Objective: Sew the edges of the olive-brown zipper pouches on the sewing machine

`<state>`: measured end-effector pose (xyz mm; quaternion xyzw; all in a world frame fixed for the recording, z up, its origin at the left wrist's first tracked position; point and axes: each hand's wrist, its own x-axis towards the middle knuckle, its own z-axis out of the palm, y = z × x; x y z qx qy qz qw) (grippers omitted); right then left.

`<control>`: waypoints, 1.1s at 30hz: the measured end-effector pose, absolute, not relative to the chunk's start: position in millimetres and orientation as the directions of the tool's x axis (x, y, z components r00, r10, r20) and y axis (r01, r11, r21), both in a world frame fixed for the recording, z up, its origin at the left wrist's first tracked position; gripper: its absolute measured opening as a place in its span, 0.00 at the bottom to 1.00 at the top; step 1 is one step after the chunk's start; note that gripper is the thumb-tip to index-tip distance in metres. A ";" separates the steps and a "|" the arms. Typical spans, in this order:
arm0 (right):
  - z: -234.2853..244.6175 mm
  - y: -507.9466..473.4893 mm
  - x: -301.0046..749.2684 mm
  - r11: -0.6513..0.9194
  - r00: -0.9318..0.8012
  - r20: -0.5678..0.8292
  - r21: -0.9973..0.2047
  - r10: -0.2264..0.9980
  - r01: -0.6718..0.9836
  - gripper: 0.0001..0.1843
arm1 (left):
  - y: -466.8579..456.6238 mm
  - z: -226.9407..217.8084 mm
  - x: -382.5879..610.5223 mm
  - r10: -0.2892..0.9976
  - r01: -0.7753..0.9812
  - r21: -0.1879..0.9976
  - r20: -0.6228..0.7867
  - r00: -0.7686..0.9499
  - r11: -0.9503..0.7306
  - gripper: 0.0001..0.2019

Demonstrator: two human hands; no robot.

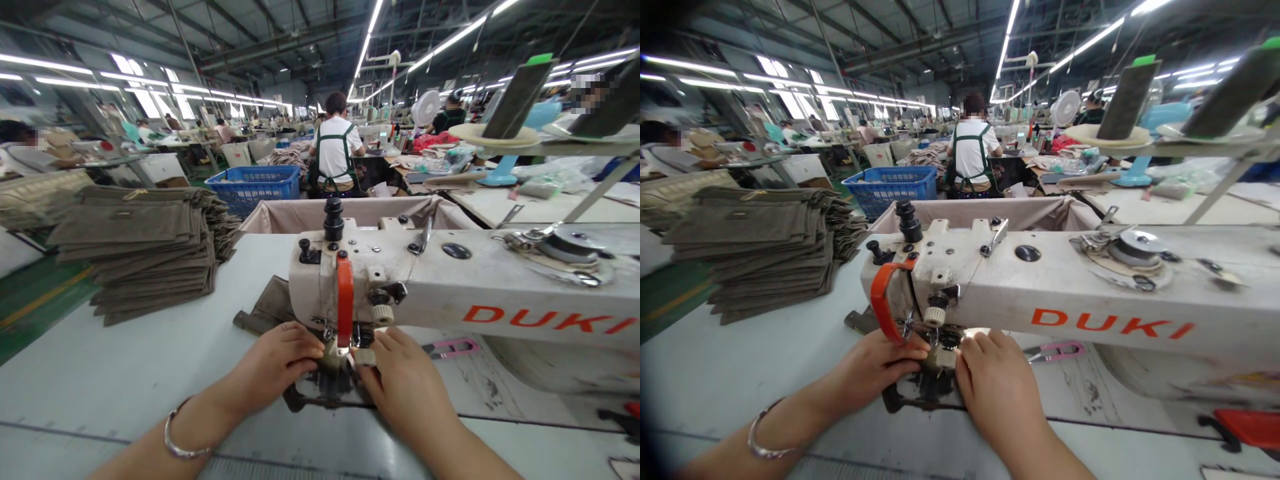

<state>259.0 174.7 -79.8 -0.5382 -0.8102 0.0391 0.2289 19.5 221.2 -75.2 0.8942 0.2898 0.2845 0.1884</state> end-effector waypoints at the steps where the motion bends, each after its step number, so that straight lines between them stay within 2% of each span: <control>1: -79.6 174.2 259.8 0.403 -0.312 0.308 -0.299 0.899 0.865 0.11 | 219.3 -74.8 21.3 0.636 0.415 0.511 0.399 0.661 -0.752 0.06; 4: -80.9 170.5 259.6 0.393 -0.304 0.296 -0.313 0.906 0.865 0.11 | 211.2 -74.4 28.3 0.649 0.438 0.502 0.400 0.647 -0.746 0.06; 7: -84.5 166.7 253.0 0.492 -0.370 0.344 -0.408 0.863 0.769 0.03 | 203.2 -76.3 35.6 0.657 0.473 0.468 0.404 0.636 -0.746 0.06; 9: -87.5 165.6 247.5 0.551 -0.420 0.361 -0.460 0.833 0.696 0.10 | 199.8 -78.7 38.9 0.675 0.495 0.464 0.421 0.606 -0.735 0.07; 11: -90.0 165.3 243.8 0.559 -0.422 0.370 -0.479 0.828 0.677 0.13 | 198.5 -81.2 40.5 0.688 0.503 0.472 0.445 0.573 -0.724 0.07; 18: -90.8 166.5 243.8 0.579 -0.410 0.431 -0.413 0.804 0.703 0.10 | 204.3 -84.0 41.0 0.699 0.507 0.488 0.407 0.589 -0.711 0.08; 33: -87.9 179.7 241.3 0.551 -0.406 0.444 -0.268 0.799 0.790 0.10 | 222.5 -88.6 46.4 0.748 0.597 0.451 0.401 0.528 -0.663 0.08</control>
